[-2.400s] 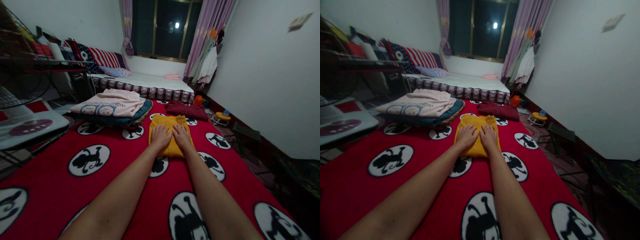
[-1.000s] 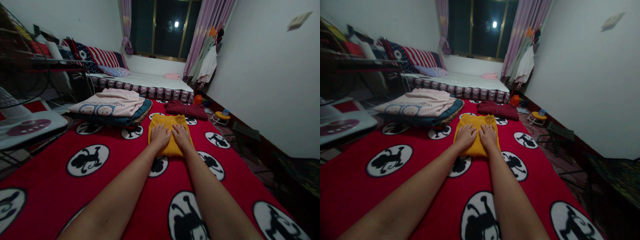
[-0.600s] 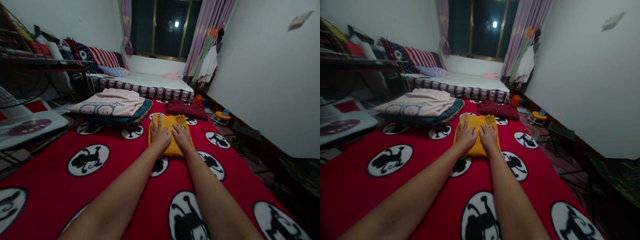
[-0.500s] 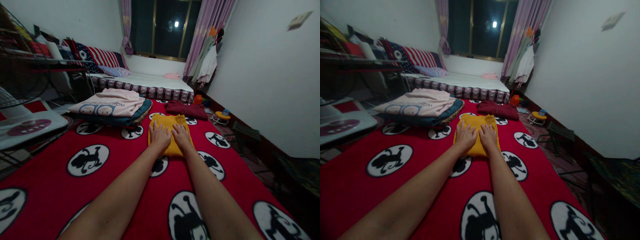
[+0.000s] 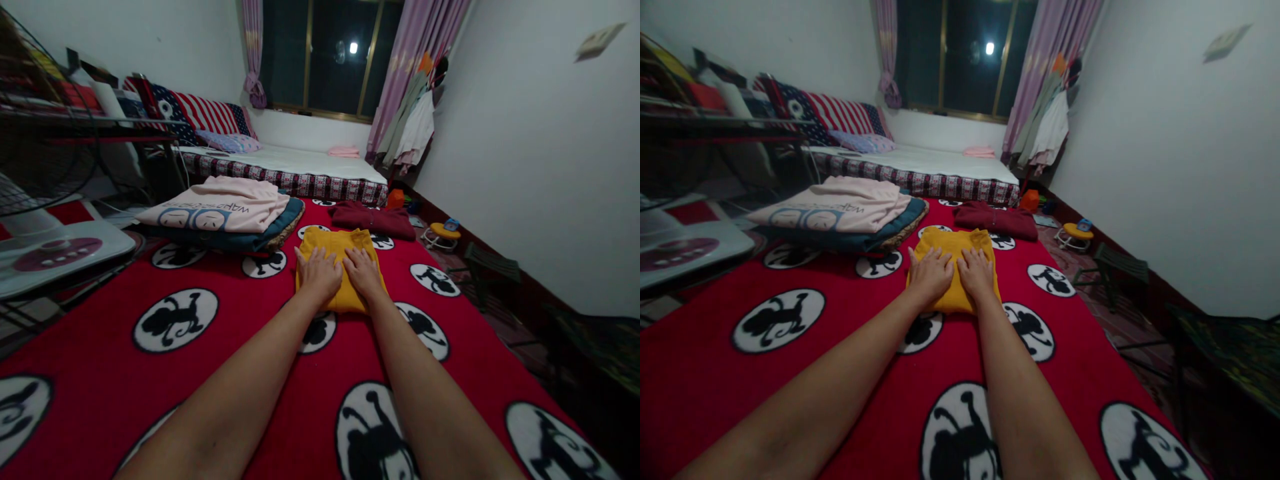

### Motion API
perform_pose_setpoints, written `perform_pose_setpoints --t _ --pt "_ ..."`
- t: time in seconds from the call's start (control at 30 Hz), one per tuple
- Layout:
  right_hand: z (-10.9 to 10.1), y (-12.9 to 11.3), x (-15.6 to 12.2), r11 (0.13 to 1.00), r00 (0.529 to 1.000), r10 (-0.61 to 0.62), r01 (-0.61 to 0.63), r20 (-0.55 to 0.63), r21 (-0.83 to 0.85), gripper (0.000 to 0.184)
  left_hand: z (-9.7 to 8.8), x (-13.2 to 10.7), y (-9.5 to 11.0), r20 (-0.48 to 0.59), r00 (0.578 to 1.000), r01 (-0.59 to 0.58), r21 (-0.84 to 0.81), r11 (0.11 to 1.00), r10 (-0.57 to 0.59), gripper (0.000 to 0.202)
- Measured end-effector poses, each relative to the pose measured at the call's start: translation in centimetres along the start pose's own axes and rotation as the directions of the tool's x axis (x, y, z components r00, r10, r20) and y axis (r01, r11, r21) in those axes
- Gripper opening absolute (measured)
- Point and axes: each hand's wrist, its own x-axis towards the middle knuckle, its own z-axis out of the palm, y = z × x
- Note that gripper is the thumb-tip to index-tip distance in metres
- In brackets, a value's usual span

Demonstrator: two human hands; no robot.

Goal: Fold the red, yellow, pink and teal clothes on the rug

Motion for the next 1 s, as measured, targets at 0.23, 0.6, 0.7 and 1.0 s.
perform_pose_setpoints --t 0.23,0.6,0.7,1.0 --pt "-0.1 -0.1 -0.6 0.994 0.997 -0.05 0.055 0.053 -0.099 0.051 0.1 -0.5 -0.7 0.093 0.995 -0.041 -0.013 0.999 0.042 0.054" --pt "-3.9 2.2 -6.6 0.967 0.976 -0.21 0.216 0.058 -0.137 0.04 -2.8 -5.8 -8.3 0.27 0.919 -0.271 -0.095 0.958 0.287 0.078" --pt "-4.9 -0.5 -8.4 0.918 0.922 -0.388 0.388 0.012 -0.079 0.035 -3.2 -6.4 -9.0 0.182 0.937 -0.272 -0.149 0.951 0.297 0.067" --pt "-3.9 -5.3 -8.1 0.782 0.827 -0.473 0.553 0.305 -0.287 0.051 -3.8 -6.1 -9.6 -0.045 0.978 -0.205 -0.396 0.895 0.205 0.033"
